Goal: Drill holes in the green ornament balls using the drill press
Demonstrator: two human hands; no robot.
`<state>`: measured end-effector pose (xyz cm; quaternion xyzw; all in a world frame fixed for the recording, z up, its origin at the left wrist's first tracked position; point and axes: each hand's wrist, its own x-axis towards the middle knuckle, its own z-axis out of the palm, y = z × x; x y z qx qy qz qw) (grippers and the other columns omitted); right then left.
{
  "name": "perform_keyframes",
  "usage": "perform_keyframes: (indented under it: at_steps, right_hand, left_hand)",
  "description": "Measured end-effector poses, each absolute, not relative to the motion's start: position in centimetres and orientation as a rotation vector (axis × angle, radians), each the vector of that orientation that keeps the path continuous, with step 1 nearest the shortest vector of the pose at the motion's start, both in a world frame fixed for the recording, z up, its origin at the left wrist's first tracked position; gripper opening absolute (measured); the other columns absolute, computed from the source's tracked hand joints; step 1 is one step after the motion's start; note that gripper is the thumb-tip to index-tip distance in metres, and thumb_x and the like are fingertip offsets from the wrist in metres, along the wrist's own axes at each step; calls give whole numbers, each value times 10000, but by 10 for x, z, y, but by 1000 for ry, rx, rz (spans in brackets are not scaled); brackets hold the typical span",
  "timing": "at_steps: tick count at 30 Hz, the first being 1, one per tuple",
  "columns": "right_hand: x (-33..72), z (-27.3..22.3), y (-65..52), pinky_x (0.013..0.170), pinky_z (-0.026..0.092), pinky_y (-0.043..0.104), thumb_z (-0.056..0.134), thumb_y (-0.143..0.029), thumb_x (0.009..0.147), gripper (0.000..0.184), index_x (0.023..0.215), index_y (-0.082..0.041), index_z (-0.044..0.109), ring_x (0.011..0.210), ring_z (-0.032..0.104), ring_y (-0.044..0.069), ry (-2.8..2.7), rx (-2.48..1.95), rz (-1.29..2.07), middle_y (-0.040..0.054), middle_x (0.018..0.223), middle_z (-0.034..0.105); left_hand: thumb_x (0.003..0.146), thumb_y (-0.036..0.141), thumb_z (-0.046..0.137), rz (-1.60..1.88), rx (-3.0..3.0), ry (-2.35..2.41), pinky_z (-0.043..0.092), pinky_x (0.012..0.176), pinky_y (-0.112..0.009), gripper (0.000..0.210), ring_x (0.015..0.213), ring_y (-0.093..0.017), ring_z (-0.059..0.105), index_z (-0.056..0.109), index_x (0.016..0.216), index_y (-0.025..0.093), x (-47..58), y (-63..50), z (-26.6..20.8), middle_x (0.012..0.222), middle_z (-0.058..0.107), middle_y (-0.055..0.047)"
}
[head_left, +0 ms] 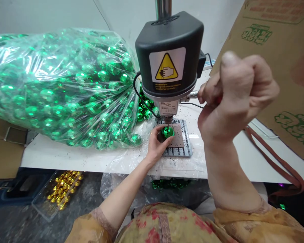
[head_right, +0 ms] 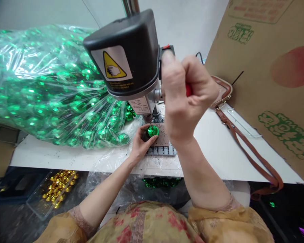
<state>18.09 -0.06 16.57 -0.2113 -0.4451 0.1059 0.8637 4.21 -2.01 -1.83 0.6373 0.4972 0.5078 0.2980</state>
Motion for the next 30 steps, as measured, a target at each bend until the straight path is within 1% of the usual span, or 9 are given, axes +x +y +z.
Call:
perform_keyframes:
  at_steps: [4,7,12,16,19,22,25,27,30]
  right_hand:
    - [182,176,1,465,262,254,552,-143,921,379,609,-229,354,435,319,40,-986,-421,267,-85,490,273]
    - [182,174,1,462,251,267,557,-147,927,362,629,-234,372,430,313,45,-975,-388,265,-91,486,286]
    - [181,172,2,487,250,254,534,-146,942,367,628,-223,361,444,313,26,-966,-407,223,-88,488,318]
    - [182,171,3,462,271,249,558,-185,947,369,619,-218,392,427,333,30,-970,-397,218,-81,485,360]
    - [183,169,4,454,284,268,589,-200,939,372,614,-220,410,414,356,55,-949,-413,213,-76,471,381]
    - [184,168,5,455,297,281,632,-256,930,384,614,-223,417,409,365,71,-940,-419,219,-71,464,383]
    - [184,168,4,441,291,271,655,-269,916,387,616,-219,416,403,360,59,-927,-407,237,-73,467,381]
    - [183,169,2,449,288,265,640,-237,916,377,620,-216,407,410,345,45,-928,-408,241,-75,474,386]
    - [179,171,-3,487,270,258,589,-206,923,365,617,-210,390,444,322,14,-923,-425,232,-76,494,374]
  left_hand:
    - [828,442,821,1501,1919,1399,581,844,-387,449,979,-242,707,624,1169,227,35,-64,-8,1049,715,-79]
    - [848,516,789,1391,2432,965,589,727,-356,515,870,-230,713,606,1235,229,22,-108,-13,1001,733,-97]
    - [881,268,757,865,3068,600,588,691,-347,356,834,-219,698,651,1212,194,6,-153,-35,1105,756,-156]
    - [963,423,674,1102,2950,650,614,809,-383,340,979,-244,706,638,1230,217,-2,-131,-33,1158,746,-150]
    - [991,167,556,1226,2741,1052,586,903,-404,264,1027,-241,699,635,1229,249,-13,-70,-13,1097,744,-107]
    - [983,139,468,1145,2489,1467,553,918,-450,274,1004,-281,653,669,1150,220,-25,11,5,1051,704,-126]
    - [896,181,625,1179,2223,1593,526,944,-485,67,1015,-334,594,638,844,221,-35,79,7,844,592,-105]
    - [824,197,729,1204,2157,1609,523,947,-486,215,1036,-354,569,551,715,249,-38,105,2,747,491,-70]
    - [732,167,819,1215,2138,1611,504,984,-502,311,1079,-367,552,524,701,261,-41,113,-2,728,450,-51]
